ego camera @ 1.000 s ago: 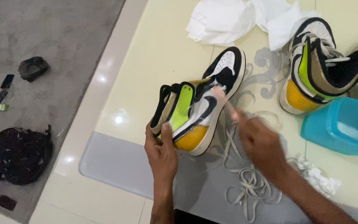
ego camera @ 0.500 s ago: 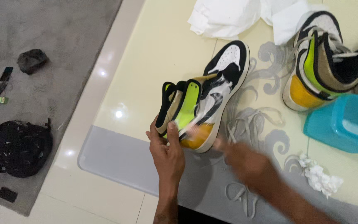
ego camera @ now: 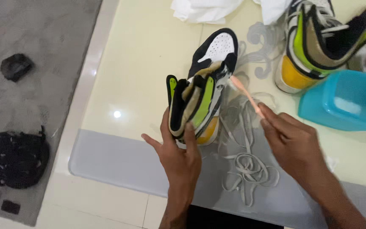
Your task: The person cleans a pair of high-top sneakers by applying a cleaning solution with a toothbrush to the midsoles and uppers, and then scrubbing the shoelaces by hand with the brush before wiping the shoes with a cloth.
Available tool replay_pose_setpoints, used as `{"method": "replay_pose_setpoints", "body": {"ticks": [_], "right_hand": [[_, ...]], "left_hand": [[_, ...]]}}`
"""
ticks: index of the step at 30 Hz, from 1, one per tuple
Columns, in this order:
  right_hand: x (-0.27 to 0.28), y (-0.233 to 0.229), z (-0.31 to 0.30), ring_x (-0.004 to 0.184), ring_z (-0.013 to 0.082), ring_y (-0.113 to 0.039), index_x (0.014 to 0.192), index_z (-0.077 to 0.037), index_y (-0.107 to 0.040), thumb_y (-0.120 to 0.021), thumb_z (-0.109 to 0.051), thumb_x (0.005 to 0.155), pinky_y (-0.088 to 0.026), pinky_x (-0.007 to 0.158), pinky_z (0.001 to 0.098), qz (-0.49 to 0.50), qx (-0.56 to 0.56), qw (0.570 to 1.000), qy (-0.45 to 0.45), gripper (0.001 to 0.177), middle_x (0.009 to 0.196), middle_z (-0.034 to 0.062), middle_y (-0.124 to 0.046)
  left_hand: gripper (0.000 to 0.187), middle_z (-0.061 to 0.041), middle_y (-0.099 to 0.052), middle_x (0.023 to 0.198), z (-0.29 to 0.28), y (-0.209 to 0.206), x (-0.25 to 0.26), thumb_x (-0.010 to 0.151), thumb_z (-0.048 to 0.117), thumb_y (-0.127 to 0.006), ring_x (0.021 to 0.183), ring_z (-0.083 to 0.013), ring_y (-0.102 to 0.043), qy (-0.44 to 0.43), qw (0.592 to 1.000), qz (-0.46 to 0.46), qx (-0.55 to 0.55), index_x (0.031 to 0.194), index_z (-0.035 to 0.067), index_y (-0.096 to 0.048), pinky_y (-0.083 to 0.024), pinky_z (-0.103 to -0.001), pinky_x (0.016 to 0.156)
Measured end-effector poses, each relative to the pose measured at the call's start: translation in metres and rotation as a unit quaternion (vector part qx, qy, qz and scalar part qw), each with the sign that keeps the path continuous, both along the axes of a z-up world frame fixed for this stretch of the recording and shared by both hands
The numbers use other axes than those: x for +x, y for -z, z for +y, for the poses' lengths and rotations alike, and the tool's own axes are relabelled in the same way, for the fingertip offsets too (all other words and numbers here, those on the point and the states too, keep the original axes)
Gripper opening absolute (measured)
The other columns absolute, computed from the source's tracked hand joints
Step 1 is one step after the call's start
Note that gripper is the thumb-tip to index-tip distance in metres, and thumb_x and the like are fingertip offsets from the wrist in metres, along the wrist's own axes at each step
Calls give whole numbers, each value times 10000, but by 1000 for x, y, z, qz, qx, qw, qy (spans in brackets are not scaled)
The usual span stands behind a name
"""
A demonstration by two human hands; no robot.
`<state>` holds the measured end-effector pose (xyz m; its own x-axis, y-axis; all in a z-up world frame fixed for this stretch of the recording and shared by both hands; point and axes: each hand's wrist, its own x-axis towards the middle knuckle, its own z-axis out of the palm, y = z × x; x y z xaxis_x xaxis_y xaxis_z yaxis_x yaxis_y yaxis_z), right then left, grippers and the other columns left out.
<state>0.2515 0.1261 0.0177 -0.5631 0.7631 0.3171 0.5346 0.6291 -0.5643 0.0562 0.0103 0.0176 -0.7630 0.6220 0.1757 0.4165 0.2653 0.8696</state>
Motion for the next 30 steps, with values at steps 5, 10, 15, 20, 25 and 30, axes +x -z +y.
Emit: {"method": "replay_pose_setpoints", "body": {"ticks": [5, 10, 15, 20, 25, 30], "right_hand": [[75, -45, -1, 841, 261, -682, 1479, -236, -638, -575, -178, 996, -493, 760, 402, -216, -24, 973, 77, 490, 966, 36, -719], [171, -32, 15, 642, 260, -564, 1476, -167, -660, -555, -135, 1033, -414, 692, 368, -101, -91, 978, 161, 456, 744, 149, -621], [195, -51, 64, 777, 313, -667, 1305, -156, -752, -540, -201, 1056, -463, 806, 418, -212, -64, 960, 173, 330, 841, 115, -771], [125, -115, 95, 1081, 291, -740, 1130, -484, -711, -451, -433, 1023, -595, 818, 463, -538, -88, 820, 177, 286, 1102, -10, -759], [112, -86, 127, 1054, 385, -731, 1079, -330, -772, -574, -341, 951, -573, 801, 506, -550, -106, 822, 102, 236, 1033, 98, -771], [111, -83, 126, 983, 375, -743, 1049, -314, -769, -565, -413, 977, -579, 746, 507, -579, -129, 801, 80, 238, 1009, 84, -770]], "left_hand": [[616, -129, -538, 1561, 2, -1, 13, 1038, 345, -518, 1515, -349, -401, 40, 996, 41, -62, 1564, 77, -343, 183, -751, 1126], [785, -214, -247, 1708, 2, -14, 41, 987, 405, -586, 1610, -428, -181, -6, 988, 138, -64, 1583, -19, -299, 100, -766, 1159], [302, -280, -466, 1546, 42, -32, 92, 1051, 128, -505, 1493, -467, -443, 264, 916, 288, 89, 1311, 180, -649, -27, -771, 1203], [316, -192, -490, 1548, 103, -11, 118, 996, 111, -663, 1447, -408, -526, 352, 879, 316, 67, 1296, 197, -614, -276, -797, 1135], [254, -181, -553, 1498, 123, 0, 133, 1002, 229, -732, 1412, -414, -547, 360, 877, 309, 78, 1245, 177, -682, -199, -811, 1159], [194, -103, -633, 1424, 127, 3, 141, 982, 136, -704, 1342, -288, -618, 309, 888, 335, 62, 1167, 192, -699, -210, -820, 1123]]}}
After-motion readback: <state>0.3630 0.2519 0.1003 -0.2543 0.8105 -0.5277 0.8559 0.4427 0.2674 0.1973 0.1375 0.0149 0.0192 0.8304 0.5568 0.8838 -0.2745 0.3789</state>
